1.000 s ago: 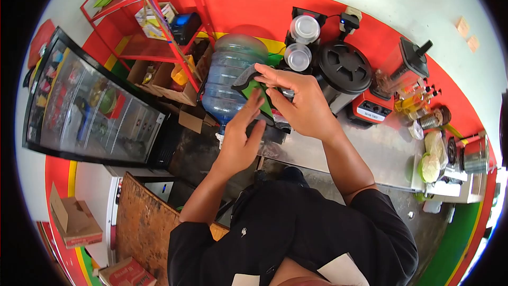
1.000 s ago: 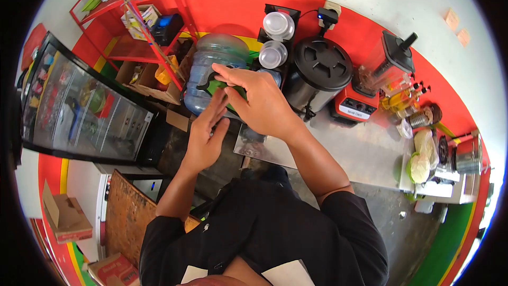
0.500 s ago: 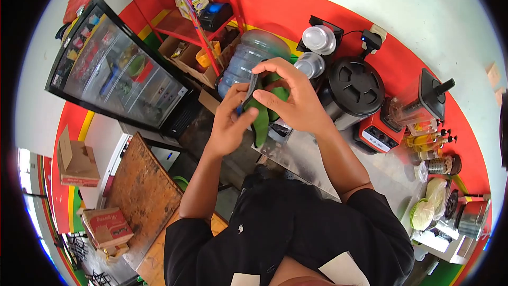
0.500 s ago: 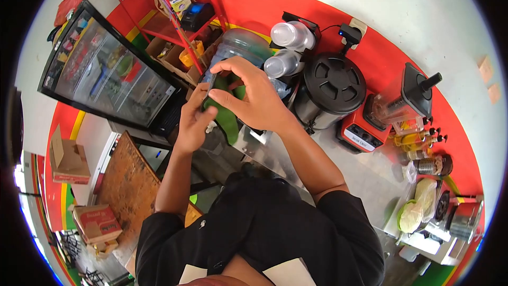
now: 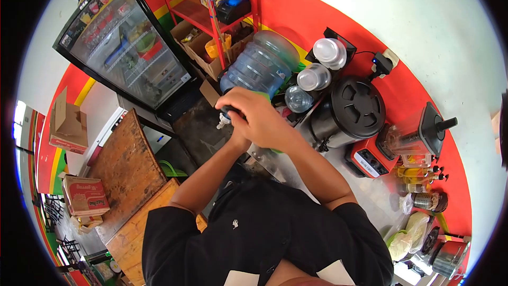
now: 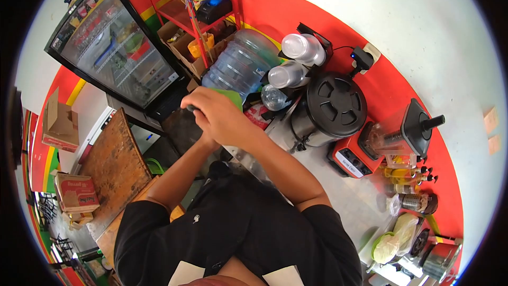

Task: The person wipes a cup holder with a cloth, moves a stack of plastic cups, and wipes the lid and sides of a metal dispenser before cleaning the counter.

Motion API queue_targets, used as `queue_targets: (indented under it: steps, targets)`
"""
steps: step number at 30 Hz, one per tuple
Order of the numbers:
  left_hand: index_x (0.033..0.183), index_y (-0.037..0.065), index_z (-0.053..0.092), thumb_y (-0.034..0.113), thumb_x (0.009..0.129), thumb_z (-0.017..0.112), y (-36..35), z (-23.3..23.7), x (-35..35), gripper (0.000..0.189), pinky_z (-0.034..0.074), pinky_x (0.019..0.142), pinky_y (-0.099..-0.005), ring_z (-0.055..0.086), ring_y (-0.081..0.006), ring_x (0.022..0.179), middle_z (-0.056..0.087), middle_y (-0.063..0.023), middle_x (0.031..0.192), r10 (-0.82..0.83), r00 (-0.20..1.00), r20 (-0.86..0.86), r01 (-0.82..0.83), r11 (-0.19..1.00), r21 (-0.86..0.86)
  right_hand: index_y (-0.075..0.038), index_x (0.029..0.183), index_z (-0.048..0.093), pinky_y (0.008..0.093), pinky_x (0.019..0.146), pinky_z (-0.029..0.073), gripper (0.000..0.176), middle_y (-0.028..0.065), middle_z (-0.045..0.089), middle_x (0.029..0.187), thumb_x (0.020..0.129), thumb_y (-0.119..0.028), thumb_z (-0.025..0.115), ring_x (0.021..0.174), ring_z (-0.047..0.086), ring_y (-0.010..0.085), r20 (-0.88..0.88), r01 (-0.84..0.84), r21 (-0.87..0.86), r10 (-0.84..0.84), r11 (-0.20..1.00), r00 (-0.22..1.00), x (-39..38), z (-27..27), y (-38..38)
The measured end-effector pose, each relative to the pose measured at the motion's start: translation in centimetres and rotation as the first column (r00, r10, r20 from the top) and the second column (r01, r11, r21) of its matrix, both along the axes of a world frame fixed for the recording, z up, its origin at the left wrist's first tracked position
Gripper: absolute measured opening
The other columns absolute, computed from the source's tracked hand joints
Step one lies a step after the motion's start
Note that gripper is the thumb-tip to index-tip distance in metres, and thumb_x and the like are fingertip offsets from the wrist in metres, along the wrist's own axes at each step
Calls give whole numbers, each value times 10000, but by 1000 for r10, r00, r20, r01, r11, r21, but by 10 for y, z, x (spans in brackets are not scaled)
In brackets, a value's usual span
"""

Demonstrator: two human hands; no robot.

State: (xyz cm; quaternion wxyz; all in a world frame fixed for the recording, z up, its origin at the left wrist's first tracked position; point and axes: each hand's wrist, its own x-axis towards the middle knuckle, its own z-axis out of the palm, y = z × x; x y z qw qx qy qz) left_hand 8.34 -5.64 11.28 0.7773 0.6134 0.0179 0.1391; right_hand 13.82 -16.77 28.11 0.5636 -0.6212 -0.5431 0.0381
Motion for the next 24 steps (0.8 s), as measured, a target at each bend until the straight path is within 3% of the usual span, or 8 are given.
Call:
queue_targets:
  steps: [3,6,7,9,10,14,21,24]
  targets:
    - [1480,88,475,275,1099,458,21,-10,5,424,447,1139,-447,547,-255,1347,598,-87,1404,-206,975,80,221,917,-333,-21,1155,690,407,889,537,322,150,677,1061,862,95,622,1002,665,379,105,51,66,-58,997,993,-9,-17,-6]
    - [1478,87,478,310,1093,460,45,-15,23,445,403,1178,-449,509,-257,1385,577,-94,1443,-427,842,329,528,526,-667,-28,1162,707,402,846,552,326,151,693,1054,873,106,635,968,681,358,108,172,83,-180,982,978,-3,-20,-22]
    - [1478,87,478,310,1093,460,44,-6,29,445,403,1178,-449,509,-257,1385,577,-94,1443,-437,836,333,536,517,-667,-30,1154,711,396,832,556,317,153,698,1058,876,107,645,962,684,350,87,241,70,-247,968,965,1,-20,-28]
    - [1498,113,476,349,1108,422,36,20,41,458,392,1182,-454,510,-259,1392,545,-97,1496,-273,960,-59,163,720,-675,-32,1142,717,391,825,556,303,154,703,1083,881,109,654,978,685,334,99,326,64,-331,943,938,4,-21,-33]
    - [1516,132,473,364,1126,403,31,36,40,459,382,1188,-456,534,-252,1376,539,-80,1514,-255,964,-73,139,720,-679,-34,1144,716,390,828,555,297,155,704,1087,888,103,650,976,684,336,84,364,26,-365,931,927,6,-24,-31]
    - [1515,164,500,527,1131,355,34,34,61,549,421,1143,-480,555,-271,1360,597,-76,1471,-265,959,-105,133,740,-659,-31,1249,674,391,895,562,335,161,707,1163,934,72,628,1047,697,342,33,422,-106,-420,901,907,11,-41,-12]
    - [1443,81,557,430,1139,371,80,47,113,499,520,1058,-425,663,-245,1223,671,-94,1348,-240,970,-47,148,730,-667,-26,1330,633,372,969,540,402,155,715,1250,932,9,679,1098,703,261,-137,446,-215,-479,869,867,20,-38,5]
    - [1390,56,588,345,1135,415,97,35,139,422,528,993,-368,676,-199,1117,683,-72,1262,-292,955,54,278,814,-511,4,1196,669,337,941,517,290,136,702,1181,909,34,691,1086,671,211,-111,786,-118,-795,607,597,26,-56,-15]
